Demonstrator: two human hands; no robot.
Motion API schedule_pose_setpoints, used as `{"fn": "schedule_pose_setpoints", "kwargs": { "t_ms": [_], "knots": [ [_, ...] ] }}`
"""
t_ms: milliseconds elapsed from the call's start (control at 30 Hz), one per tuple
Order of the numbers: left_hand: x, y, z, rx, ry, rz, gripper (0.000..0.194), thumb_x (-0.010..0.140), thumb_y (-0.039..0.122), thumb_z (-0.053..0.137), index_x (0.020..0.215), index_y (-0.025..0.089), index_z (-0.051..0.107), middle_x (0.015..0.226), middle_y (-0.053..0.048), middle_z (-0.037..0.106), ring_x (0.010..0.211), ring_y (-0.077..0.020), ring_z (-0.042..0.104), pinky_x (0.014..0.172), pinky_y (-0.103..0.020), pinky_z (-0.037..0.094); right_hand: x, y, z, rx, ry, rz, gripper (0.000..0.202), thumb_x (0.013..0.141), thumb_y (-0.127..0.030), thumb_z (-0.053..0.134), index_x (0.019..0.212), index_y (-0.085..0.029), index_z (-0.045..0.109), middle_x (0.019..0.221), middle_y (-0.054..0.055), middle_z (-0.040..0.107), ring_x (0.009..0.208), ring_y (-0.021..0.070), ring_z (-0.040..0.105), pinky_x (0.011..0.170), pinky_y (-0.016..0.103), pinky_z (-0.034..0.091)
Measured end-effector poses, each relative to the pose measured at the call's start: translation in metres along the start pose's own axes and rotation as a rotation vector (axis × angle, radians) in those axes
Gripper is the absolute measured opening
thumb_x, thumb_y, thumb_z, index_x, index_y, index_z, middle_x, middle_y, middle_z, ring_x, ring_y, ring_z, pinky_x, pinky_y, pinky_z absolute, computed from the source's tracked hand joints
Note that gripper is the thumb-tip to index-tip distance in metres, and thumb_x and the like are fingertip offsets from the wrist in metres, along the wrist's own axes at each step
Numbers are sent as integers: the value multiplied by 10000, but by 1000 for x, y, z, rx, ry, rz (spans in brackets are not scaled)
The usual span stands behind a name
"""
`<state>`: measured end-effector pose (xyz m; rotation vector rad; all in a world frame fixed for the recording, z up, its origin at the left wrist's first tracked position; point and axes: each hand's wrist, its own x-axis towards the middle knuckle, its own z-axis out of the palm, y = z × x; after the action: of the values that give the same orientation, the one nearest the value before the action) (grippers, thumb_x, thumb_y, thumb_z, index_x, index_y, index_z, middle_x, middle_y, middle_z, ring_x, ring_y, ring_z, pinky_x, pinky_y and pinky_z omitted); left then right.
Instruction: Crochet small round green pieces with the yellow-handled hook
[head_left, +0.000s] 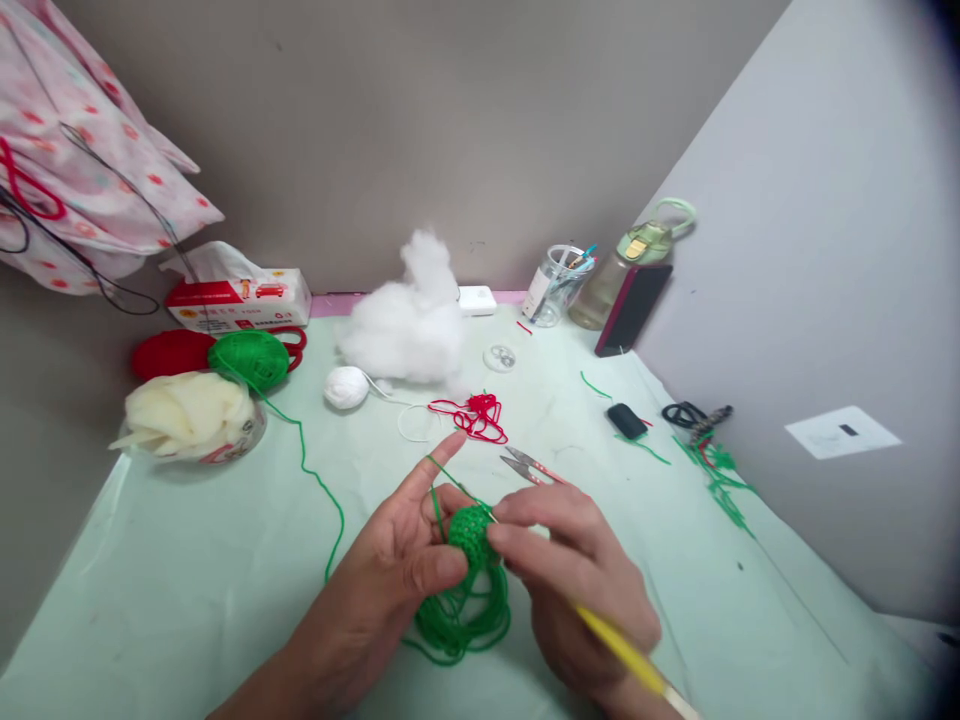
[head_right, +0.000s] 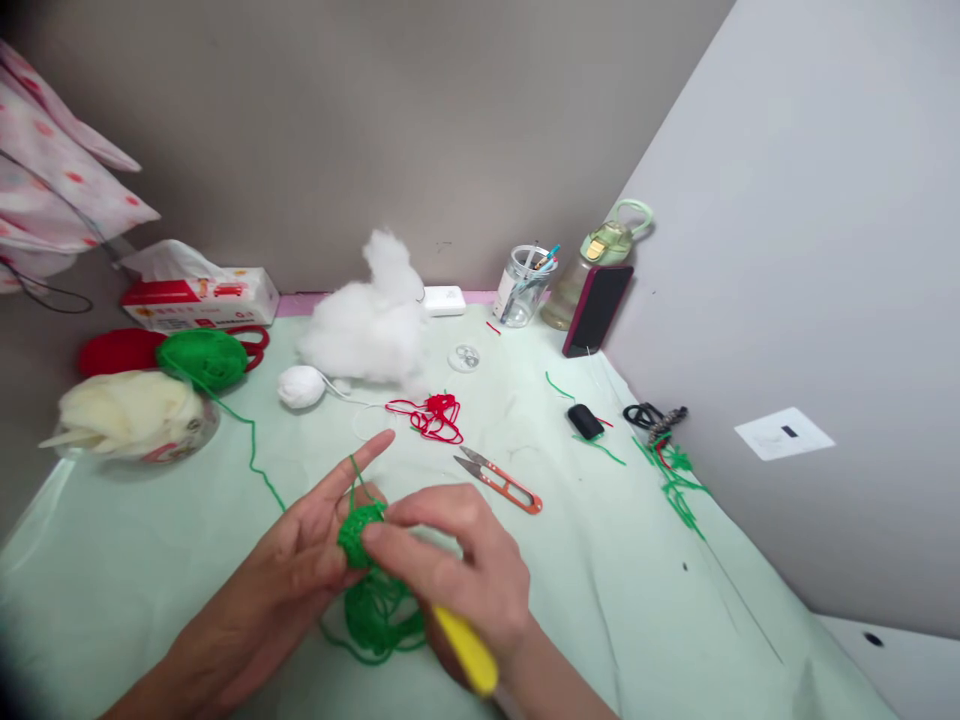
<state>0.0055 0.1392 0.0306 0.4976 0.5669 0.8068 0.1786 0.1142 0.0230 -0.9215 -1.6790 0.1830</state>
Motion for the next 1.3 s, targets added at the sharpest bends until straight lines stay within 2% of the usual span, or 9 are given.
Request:
{"fn": "schedule_pose_setpoints", "kwargs": {
  "t_ms": [133, 267, 467, 533, 633, 733, 900, 1100, 1300],
  "knots": [
    [2, 6, -4, 68, -4, 38, 879, 771, 249, 884, 1553, 380, 504, 1002, 12, 615, 859, -132, 579, 779, -240, 488, 4, 2, -3, 350, -17, 316, 272, 1021, -180, 595, 1194, -289, 774, 986, 52, 761, 885, 192, 711, 750, 334, 613],
    [2, 11, -12, 220, 19, 141, 809, 782, 220, 866, 1504, 417, 560, 981, 24, 592, 855, -126, 548, 765, -227, 467, 8, 8, -5, 514, 48, 455, 204, 1023, -231, 605, 1060, -261, 804, 891, 56, 759, 809, 198, 690, 746, 359, 576],
    [2, 7, -16, 348, 37, 184, 808, 799, 210, 832, 1520, 424, 538, 995, 19, 610, 908, -160, 575, 865, -282, 484, 15, 12, 1, 831, 35, 705, 180, 997, -315, 644, 935, -246, 799, 744, 12, 678, 569, 138, 631, 535, 278, 523],
    [2, -1, -14, 398, 103, 213, 871, 810, 182, 827, 1562, 437, 470, 1006, 25, 622, 949, -164, 591, 940, -294, 475, 10, 9, 8, 693, 10, 640, 173, 1003, -296, 636, 981, -280, 807, 756, 12, 674, 602, 144, 637, 558, 285, 537],
    [2, -12, -9, 360, 128, 194, 917, 818, 207, 843, 1601, 409, 411, 1026, 16, 642, 973, -169, 611, 954, -290, 482, -2, 4, 16, 113, 66, 323, 266, 949, -179, 694, 1109, -350, 820, 873, 41, 696, 772, 194, 665, 657, 332, 571],
    [2, -14, -5, 190, 76, 75, 889, 798, 251, 865, 1580, 375, 462, 1053, -3, 647, 954, -171, 618, 882, -277, 508, -8, 1, 15, 33, 80, 208, 390, 903, -129, 735, 1175, -400, 800, 935, 41, 720, 840, 215, 681, 710, 353, 586],
    [3, 3, -6, 0, 68, 13, 646, 790, 261, 838, 1409, 340, 673, 982, 5, 616, 841, -130, 571, 789, -235, 507, 5, 8, 1, 385, 53, 421, 243, 1000, -190, 614, 1095, -294, 812, 907, 61, 728, 786, 198, 671, 668, 344, 572],
    [4, 5, -13, 117, 24, 55, 586, 780, 273, 833, 1354, 325, 723, 987, -9, 587, 808, -129, 546, 722, -224, 497, 16, 13, -3, 810, 111, 670, 157, 966, -315, 694, 916, -236, 821, 781, 36, 663, 589, 138, 593, 497, 271, 499],
    [1, -3, -16, 595, 103, 193, 775, 832, 125, 765, 1517, 413, 544, 1093, 1, 636, 1079, -188, 596, 1045, -322, 460, 9, 10, 5, 543, -55, 571, 141, 978, -265, 697, 1008, -271, 835, 925, 55, 766, 863, 187, 685, 755, 322, 567]
  ]
}}
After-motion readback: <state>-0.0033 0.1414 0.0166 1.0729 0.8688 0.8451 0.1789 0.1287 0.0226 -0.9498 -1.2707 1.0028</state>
